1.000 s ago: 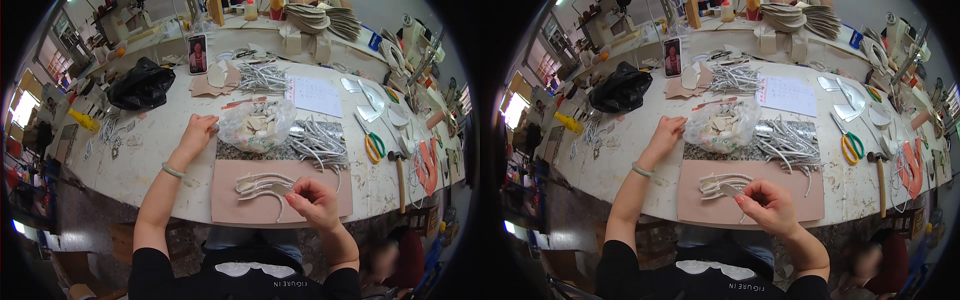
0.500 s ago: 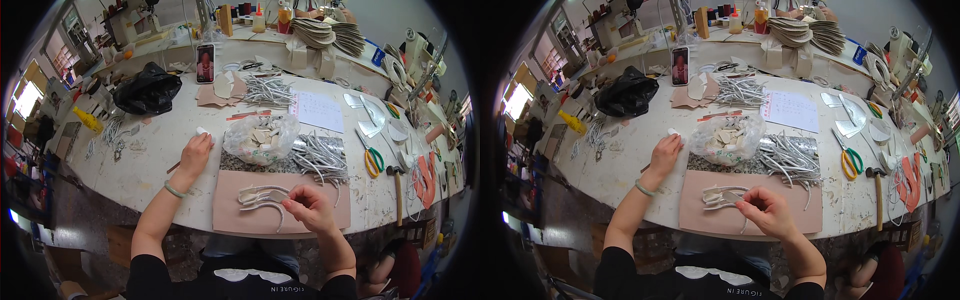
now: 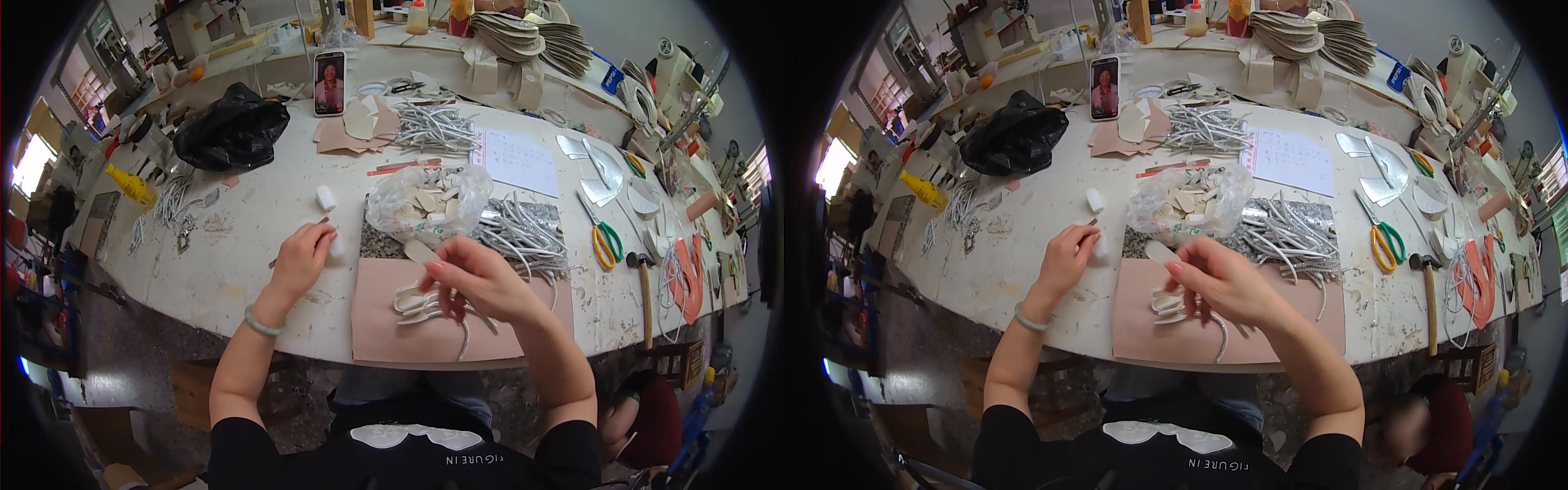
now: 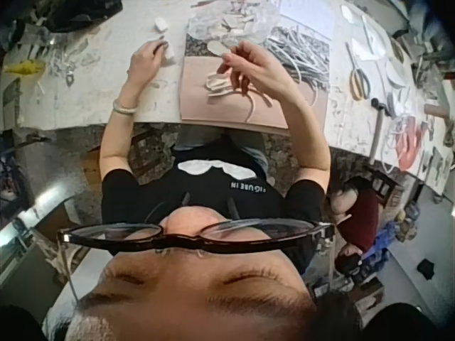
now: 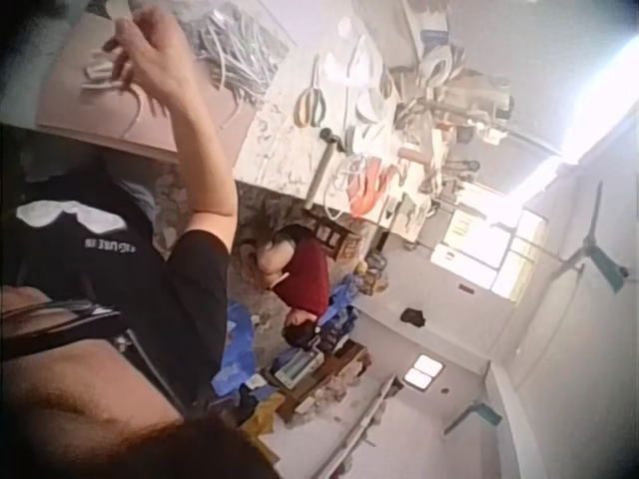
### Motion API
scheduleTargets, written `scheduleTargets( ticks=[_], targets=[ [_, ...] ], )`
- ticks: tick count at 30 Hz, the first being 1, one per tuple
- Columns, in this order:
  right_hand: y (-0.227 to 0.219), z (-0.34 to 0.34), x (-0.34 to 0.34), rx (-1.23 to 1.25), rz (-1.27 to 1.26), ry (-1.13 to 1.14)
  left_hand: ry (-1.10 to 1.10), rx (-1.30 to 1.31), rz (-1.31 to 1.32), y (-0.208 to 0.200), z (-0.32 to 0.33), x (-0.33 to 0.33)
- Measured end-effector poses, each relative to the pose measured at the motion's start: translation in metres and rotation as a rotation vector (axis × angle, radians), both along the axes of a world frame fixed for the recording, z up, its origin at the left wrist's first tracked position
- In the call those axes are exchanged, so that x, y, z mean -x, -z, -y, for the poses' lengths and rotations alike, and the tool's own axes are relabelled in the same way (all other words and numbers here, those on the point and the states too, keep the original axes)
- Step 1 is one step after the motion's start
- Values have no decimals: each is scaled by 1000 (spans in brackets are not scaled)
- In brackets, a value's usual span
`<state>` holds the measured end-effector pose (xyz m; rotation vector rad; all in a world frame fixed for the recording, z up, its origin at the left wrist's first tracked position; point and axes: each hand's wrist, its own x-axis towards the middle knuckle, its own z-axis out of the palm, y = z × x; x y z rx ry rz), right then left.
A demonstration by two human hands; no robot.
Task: The person assembles small decorative items by hand at a cluttered workbench. They pick up white foam pieces and silver beaded strips, attach the foam to the ends of the strips, and place the finished units on a pink mat. The person repeats this process for several items throughout the clip.
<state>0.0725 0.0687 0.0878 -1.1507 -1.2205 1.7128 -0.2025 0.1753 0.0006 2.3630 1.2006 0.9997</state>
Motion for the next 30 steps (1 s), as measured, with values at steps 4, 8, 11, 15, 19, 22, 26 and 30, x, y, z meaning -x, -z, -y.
scheduleTargets(
  ticks=[4,8,11,15,19,22,26,30],
  targets=[
    [6,-40,37,61,2,-131,57,92,42,-5,38,15],
    [23,-73,81,169,27,-272,38,1,-1,5,54,27],
    [36,-84,100,222,65,-326,29,-68,-37,10,57,27],
    [45,-90,110,279,82,-366,51,-189,-77,14,60,31],
    [50,-88,110,277,159,-364,10,-200,-45,9,65,34],
    [48,-87,108,280,218,-377,-157,119,332,7,75,37],
    [45,-85,108,240,284,-430,-319,394,930,0,71,62],
    [31,-76,112,-32,342,-267,-297,655,1094,-11,66,60]
  ],
)
